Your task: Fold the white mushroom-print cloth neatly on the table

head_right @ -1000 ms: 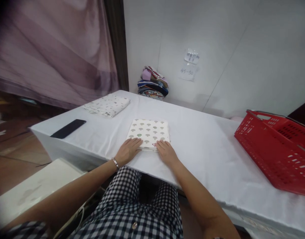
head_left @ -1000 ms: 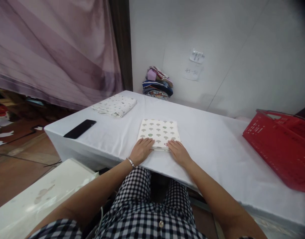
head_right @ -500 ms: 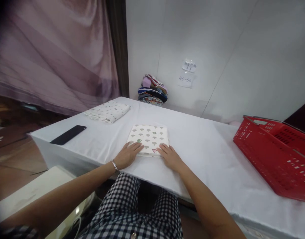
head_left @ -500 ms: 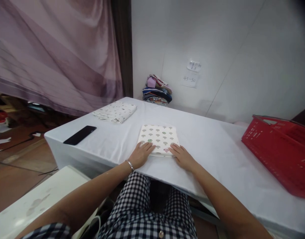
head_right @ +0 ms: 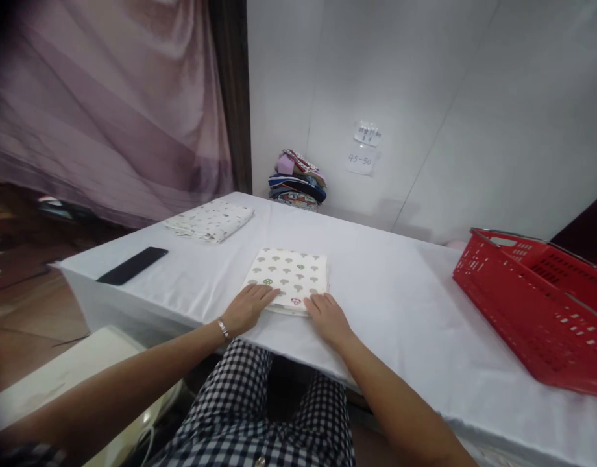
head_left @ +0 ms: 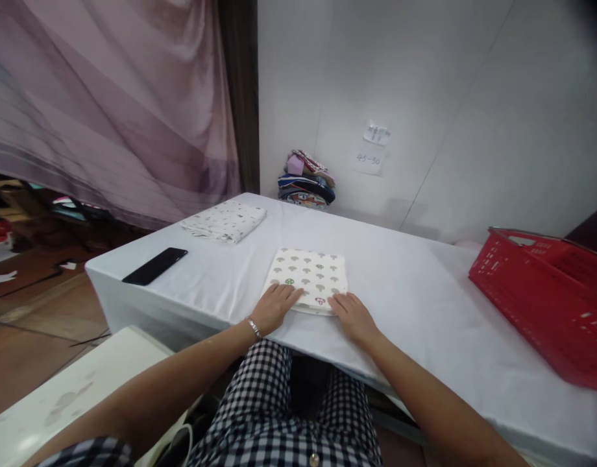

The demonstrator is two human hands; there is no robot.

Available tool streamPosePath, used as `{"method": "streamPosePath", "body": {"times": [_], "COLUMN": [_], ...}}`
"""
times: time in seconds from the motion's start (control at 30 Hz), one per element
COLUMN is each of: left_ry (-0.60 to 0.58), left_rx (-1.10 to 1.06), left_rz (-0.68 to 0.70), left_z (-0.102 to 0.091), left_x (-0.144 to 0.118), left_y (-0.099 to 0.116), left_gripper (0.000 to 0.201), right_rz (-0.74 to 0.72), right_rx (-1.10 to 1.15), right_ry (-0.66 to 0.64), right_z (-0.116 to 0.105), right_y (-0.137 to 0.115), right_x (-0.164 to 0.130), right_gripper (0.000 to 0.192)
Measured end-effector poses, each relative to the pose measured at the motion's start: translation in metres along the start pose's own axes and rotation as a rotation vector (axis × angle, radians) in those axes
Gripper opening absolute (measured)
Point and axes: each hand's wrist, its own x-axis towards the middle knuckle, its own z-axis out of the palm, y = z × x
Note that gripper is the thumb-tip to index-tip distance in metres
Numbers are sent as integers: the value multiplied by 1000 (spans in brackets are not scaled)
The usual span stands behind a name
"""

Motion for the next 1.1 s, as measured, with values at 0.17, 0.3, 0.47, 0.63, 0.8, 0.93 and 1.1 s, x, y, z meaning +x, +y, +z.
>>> {"method": "streamPosePath", "body": {"times": [0.17, 0.3, 0.47, 0.63, 0.8, 0.93, 1.1], "left_ry": [1, -71, -115, -95, -4, 11, 44], "left_rx": [-58, -114, -91, -114, -65, -33, -42], "left_rz": [48, 54, 56, 21, -160, -177, -204], "left_z": [-9, -10, -2, -8, -2, 6, 6], "left_x": [-16, -12, -7, -4, 3, 1, 0], "left_y": [-3, 10, 24, 18, 11, 14, 18], "left_gripper": [56, 56, 58, 47, 46, 46, 43], "right_rz": [39, 69, 128, 176, 192, 342, 477], "right_rx": [87, 319, 379, 493, 481, 319, 247], "right_ry": [-62, -133, -269, -442, -400, -475, -503], "right_z": [-15, -35, -31, -27, -19, 10, 32], "right_y": [-18, -24, -26, -23, -12, 17, 57], "right_x": [-9, 15, 46, 60, 93, 114, 115], "right_gripper": [45, 46, 47, 56, 56, 63, 68]}}
